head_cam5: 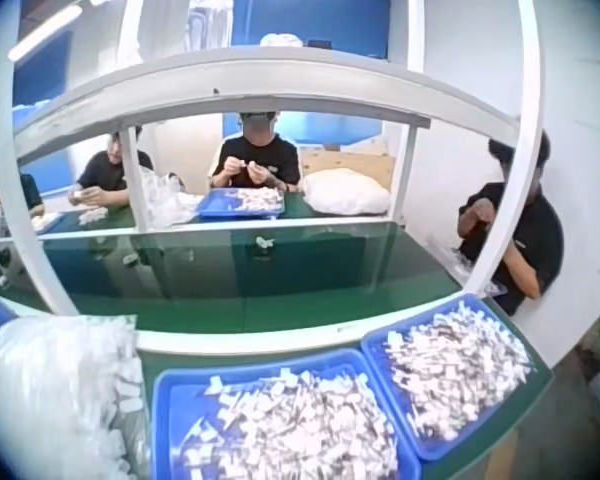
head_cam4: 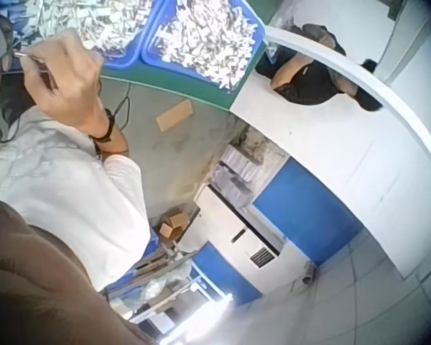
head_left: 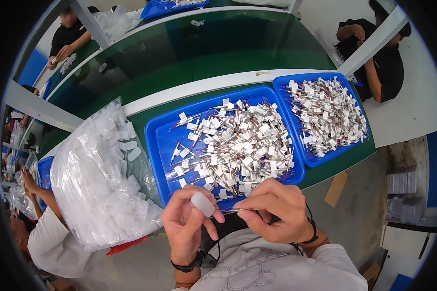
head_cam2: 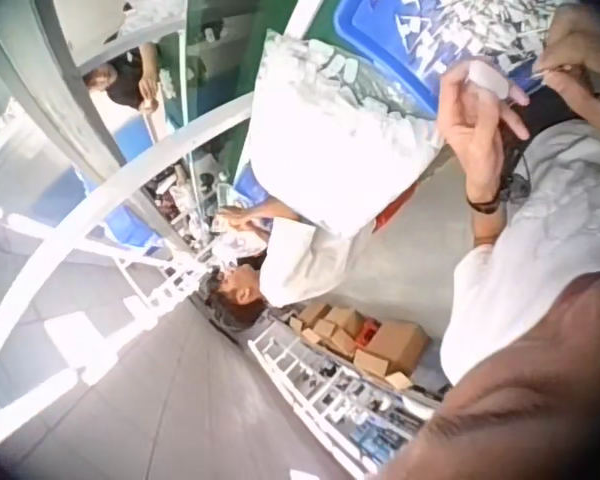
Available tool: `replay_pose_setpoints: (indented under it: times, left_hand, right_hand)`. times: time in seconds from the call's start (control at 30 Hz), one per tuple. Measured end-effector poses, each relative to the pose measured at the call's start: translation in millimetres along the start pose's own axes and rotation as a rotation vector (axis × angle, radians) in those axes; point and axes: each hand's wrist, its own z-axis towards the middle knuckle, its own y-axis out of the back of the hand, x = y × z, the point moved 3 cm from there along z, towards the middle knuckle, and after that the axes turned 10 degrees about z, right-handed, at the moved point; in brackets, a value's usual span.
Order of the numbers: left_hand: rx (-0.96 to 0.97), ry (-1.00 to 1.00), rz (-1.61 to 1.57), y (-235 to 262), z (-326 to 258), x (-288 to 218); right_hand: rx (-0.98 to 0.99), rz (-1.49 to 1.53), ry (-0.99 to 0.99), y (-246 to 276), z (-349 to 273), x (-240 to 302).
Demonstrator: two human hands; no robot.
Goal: Assembling small white and blue plastic components at an assembly line table.
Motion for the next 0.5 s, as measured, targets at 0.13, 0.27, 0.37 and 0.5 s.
replay_pose_setpoints:
  times: [0.13,0.27,0.37,0.5]
  left_hand:
    - [-0.043,0.015,0.068,-5.9,2.0,1.7]
    - [-0.05,0.006,0.09,-8.3,3.2,3.0]
    - [-0.047,-0.003,0.103,-7.2,3.7,6.2]
    - [0.0,-0.007,0.101,0.2,3.7,9.7]
  right_hand:
    - [-0.016,-0.017,-0.026,-0.6,-0.4,-2.1]
    - [0.015,-0.037,-0.029,-0.1,0.6,-4.3]
    - [0.029,-0.048,-0.039,0.7,0.5,-6.8]
    - [0.051,-0.05,-0.046,1.4,0.7,-8.4]
